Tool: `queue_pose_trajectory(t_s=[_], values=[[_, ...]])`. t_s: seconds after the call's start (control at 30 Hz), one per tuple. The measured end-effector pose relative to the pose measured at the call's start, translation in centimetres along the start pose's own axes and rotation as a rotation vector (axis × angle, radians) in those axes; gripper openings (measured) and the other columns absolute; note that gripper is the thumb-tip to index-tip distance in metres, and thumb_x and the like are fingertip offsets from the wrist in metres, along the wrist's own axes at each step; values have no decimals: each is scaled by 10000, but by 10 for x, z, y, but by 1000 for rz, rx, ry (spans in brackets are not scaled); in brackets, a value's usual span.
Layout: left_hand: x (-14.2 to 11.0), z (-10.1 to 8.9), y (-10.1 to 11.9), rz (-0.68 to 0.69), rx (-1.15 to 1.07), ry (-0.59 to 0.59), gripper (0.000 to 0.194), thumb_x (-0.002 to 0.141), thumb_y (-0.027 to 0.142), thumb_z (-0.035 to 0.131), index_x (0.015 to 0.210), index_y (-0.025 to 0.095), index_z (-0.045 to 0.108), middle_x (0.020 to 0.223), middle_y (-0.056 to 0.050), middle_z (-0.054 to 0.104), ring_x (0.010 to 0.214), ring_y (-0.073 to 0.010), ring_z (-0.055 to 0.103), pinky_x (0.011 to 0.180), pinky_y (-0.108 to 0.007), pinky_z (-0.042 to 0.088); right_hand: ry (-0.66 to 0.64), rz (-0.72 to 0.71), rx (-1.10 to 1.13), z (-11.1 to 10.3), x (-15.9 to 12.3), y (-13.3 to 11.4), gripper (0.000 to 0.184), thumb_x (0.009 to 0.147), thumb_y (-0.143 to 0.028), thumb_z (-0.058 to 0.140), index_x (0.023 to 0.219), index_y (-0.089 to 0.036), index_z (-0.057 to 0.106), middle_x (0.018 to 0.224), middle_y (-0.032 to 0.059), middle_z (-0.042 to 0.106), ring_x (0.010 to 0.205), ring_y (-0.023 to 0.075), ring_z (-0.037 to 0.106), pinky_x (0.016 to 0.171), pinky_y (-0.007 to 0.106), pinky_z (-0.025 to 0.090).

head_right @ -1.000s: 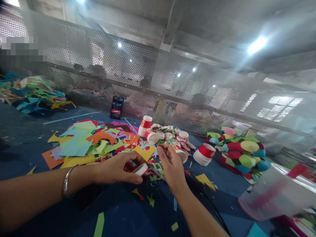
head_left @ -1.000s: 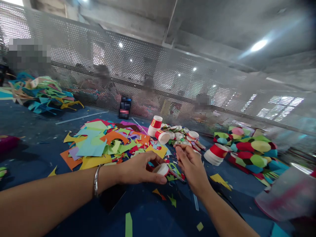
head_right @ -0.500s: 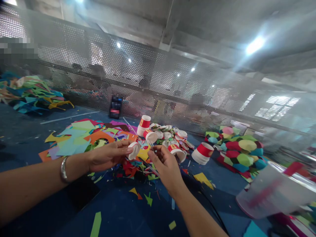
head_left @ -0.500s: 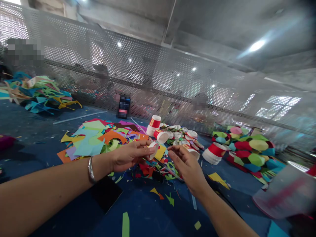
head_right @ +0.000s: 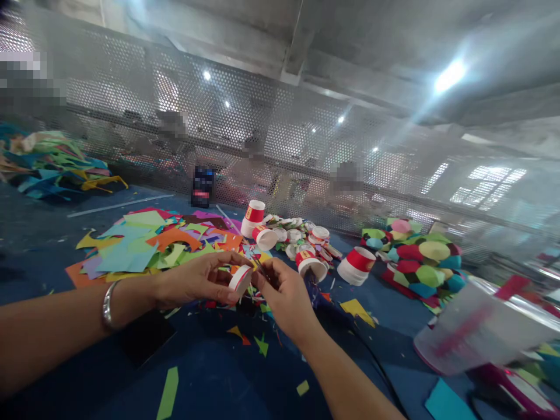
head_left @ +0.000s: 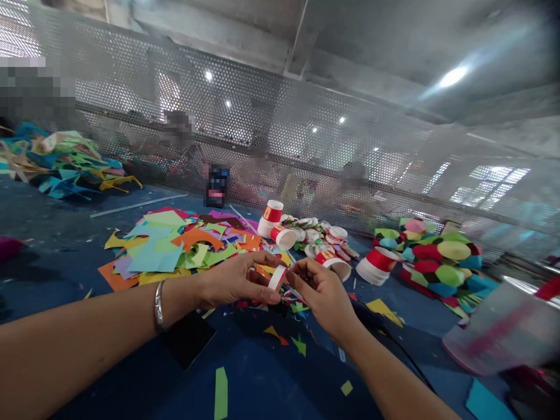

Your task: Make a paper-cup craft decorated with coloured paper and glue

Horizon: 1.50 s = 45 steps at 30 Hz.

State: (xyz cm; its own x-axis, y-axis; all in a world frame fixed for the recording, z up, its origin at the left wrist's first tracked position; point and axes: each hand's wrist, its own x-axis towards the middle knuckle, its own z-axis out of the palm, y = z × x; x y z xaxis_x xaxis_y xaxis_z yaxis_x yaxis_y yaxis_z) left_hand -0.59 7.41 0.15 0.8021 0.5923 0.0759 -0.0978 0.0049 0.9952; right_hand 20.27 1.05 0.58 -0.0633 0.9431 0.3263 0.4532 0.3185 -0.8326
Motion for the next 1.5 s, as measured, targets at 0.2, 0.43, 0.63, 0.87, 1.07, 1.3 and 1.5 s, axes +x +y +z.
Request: queue_pose_trajectory(t_s=[0.2,0.43,0.63,0.87,1.07,1.3,1.5], values=[[4,-20,-7,325,357,216,668,712,291,833,1294,283,506,1450,-117,424,955,-190,652,848,-394,583,-9,14,11,-1,-3,-6,263,921,-458,630,923,-196,624,809,7,591,706,147,496,613,268,377],[2,-15,-4,389,533,286,501,743,280,798,1200,256,594,1536,-112,272,961,-183,667,849,-387,614,-108,38,51,2,-10,-17,307,966,-515,557,1032,-225,635,730,-28,486,631,123,373,556,269,284],[4,-18,-3,340,470,319,508,737,271,796,1203,256,593,1560,-121,260,960,-186,667,777,-358,622,-128,50,-26,3,-8,-14,299,966,-504,563,1013,-219,639,761,-11,526,636,127,389,563,285,295],[2,-17,0,376,531,287,512,749,252,788,1225,243,601,1508,-124,322,975,-182,667,861,-389,606,-155,30,-72,4,-8,-11,272,974,-467,557,958,-206,631,755,-12,533,658,135,423,584,290,309],[3,-17,-3,441,616,289,484,757,237,776,1213,255,615,1461,-105,389,1026,-196,652,914,-401,591,-170,22,-92,5,-10,-12,275,970,-462,564,905,-201,625,721,-29,504,647,130,418,580,276,318],[2,-16,-2,430,632,286,505,752,263,775,1229,249,608,1458,-113,403,996,-189,658,878,-382,600,-173,3,-87,6,-9,-10,252,974,-432,564,893,-203,631,751,-13,556,677,138,467,609,275,355],[1,-15,0,420,633,270,526,739,223,758,1239,239,592,1409,-106,477,1012,-202,654,860,-364,592,-184,-11,-86,6,-10,-11,245,969,-425,574,892,-201,637,720,-23,524,653,131,439,580,268,336]])
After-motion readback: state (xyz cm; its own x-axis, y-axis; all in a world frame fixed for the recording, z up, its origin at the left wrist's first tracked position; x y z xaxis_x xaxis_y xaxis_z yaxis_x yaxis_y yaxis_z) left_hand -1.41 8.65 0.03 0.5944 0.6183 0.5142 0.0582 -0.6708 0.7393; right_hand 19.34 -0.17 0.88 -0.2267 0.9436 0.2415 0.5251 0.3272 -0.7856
